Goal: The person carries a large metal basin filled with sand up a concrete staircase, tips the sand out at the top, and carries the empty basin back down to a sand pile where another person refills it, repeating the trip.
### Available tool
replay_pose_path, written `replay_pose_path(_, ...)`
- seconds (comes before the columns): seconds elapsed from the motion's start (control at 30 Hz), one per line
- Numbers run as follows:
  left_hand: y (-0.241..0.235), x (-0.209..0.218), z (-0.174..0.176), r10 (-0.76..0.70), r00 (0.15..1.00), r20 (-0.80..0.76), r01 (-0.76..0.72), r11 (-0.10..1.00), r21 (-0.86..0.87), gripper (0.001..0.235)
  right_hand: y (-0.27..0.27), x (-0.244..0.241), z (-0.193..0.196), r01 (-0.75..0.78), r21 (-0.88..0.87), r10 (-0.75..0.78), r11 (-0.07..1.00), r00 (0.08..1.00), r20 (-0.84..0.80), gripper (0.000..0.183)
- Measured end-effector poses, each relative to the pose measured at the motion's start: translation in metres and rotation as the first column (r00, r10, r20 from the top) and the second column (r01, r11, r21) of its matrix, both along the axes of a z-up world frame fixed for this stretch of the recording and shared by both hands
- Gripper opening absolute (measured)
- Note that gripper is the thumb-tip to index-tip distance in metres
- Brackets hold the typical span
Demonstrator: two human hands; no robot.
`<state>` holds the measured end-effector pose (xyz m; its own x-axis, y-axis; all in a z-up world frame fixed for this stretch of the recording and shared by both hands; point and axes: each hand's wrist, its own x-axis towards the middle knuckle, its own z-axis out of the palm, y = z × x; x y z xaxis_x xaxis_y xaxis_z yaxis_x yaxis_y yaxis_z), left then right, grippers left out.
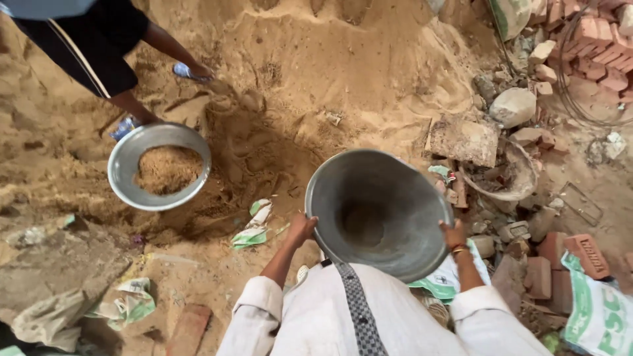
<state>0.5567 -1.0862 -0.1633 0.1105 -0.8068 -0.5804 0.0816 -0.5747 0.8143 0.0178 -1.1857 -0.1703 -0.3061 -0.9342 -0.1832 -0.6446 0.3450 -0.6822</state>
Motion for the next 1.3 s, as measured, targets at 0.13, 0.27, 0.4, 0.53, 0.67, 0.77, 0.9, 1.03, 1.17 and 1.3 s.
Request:
replay_pose_path(0.13,0.0,0.003,0.01,0.019,0.979,0.204,-0.016,1.0,-0.015,0.036,0.001,0.048,-0.008,0.029,-0.045,-0.032,0.999,0.997,-0.072,0.064)
replay_pose_path(0.27,-0.028,0.018,0.035,0.066,0.986,0.151,-0.061,0.997,-0.042,0.037,-0.006,0.102,0.03,0.234,0.191,-0.276,0.953,0.933,0.232,0.047)
replay_pose_path(0.4,-0.07,0.026,0.11,-0.018,0.987,-0.16,-0.009,0.986,-0.166,0.059,-0.054,0.051,-0.051,0.343,0.052,-0.308,0.938,0.756,0.577,0.039)
replay_pose_path(0.53,-0.121,0.034,0.143,-0.187,0.961,-0.206,0.121,0.949,-0.292,0.09,-0.106,0.084,-0.068,0.307,0.103,-0.248,0.946,0.485,0.838,0.035)
replay_pose_path(0.67,-0.153,0.076,0.12,-0.375,0.911,0.172,0.411,0.865,-0.289,0.095,-0.17,0.163,-0.106,-0.297,0.457,-0.072,0.839,0.771,0.633,0.032)
replay_pose_path(0.77,-0.146,0.146,-0.029,-0.344,0.838,0.424,0.474,0.843,-0.254,0.082,-0.202,0.206,-0.132,-0.533,0.683,0.182,0.5,0.835,0.519,0.033)
replay_pose_path(0.9,-0.016,0.22,-0.065,0.258,0.952,0.167,-0.299,0.906,0.299,0.055,-0.233,0.327,-0.199,-0.92,0.158,0.934,0.358,0.354,-0.054,0.04)
replay_pose_path(1.03,0.106,0.273,-0.047,-0.119,0.855,0.506,-0.292,0.695,0.657,0.052,-0.218,0.469,-0.157,-0.726,0.508,0.132,0.463,0.623,0.771,0.039)
replay_pose_path(1.17,0.184,0.259,-0.052,0.034,0.828,0.559,-0.463,0.604,0.649,0.049,-0.224,0.551,-0.11,-0.853,0.479,0.635,0.206,0.489,0.598,0.039)
replay_pose_path(1.3,0.202,0.218,-0.07,0.385,0.692,0.61,-0.718,0.451,0.53,0.04,-0.258,0.587,-0.114,-0.809,0.582,0.75,0.081,0.435,0.499,0.037)
